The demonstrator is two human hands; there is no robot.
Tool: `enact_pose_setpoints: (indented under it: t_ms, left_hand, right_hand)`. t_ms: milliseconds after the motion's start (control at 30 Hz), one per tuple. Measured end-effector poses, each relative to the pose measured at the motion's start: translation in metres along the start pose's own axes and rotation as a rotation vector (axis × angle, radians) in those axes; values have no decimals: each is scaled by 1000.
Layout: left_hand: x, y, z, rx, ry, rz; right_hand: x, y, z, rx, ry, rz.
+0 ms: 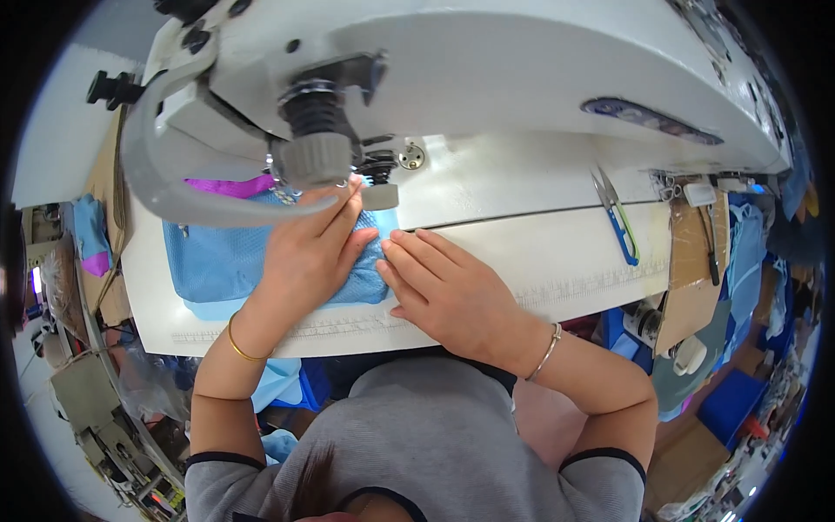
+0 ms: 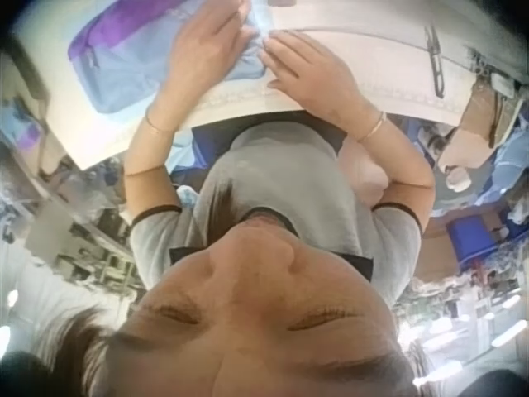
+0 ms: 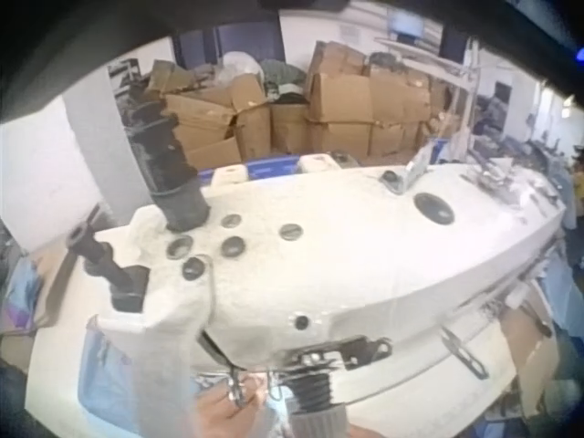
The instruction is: Sewing together fabric components for a light blue and purple bag using an industrial sewing machine.
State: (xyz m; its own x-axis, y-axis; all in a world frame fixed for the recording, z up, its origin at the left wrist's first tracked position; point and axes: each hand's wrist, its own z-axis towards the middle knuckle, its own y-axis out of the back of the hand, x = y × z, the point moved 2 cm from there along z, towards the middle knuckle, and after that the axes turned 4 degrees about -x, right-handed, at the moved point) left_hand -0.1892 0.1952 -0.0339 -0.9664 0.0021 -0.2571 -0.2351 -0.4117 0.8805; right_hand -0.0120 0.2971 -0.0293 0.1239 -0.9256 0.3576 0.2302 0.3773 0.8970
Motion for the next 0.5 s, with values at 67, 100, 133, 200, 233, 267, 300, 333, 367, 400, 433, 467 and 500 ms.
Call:
enact_pose_setpoints:
  t_ms: [67, 100, 133, 200, 233, 267, 300, 333, 367, 400, 433, 467, 500]
  left_hand:
    - [1, 0, 0, -4, 9, -20]
    - [0, 2, 1, -10, 11, -15]
    - [-1, 2, 0, -14, 16, -11]
    - [-1, 1, -3, -40, 21, 7]
    - [-1, 1, -2, -64, 7, 13]
    - [0, 0, -1, -66, 11, 15]
    - [1, -1, 1, -27, 19, 15]
    - [2, -2, 2, 13, 28, 17]
    - [2, -2, 2, 12, 32, 19]
    - [3, -2, 1, -16, 15, 20]
    - [3, -2, 1, -43, -3, 19]
    - [3, -2, 3, -43, -1, 19]
    - [3, -1, 5, -31, 16, -4]
  right_hand:
    - [0, 0, 1, 0, 8, -4]
    - [0, 0, 2, 0, 1, -2]
    - [0, -1, 2, 2, -5, 4]
    - [0, -2, 2, 6, 9, 1]
    - [-1, -1, 2, 7, 4, -12]
    - [-1, -1, 2, 9, 8, -11]
    - [-2, -1, 2, 3, 4, -23]
    - [-3, -1, 3, -3, 2, -32]
    - [-4, -1, 3, -2, 6, -30]
    - [-5, -1, 4, 0, 13, -31]
    - [-5, 0, 5, 2, 17, -31]
    - [-7, 0, 5, 3, 18, -30]
    - [-8, 0, 6, -2, 21, -38]
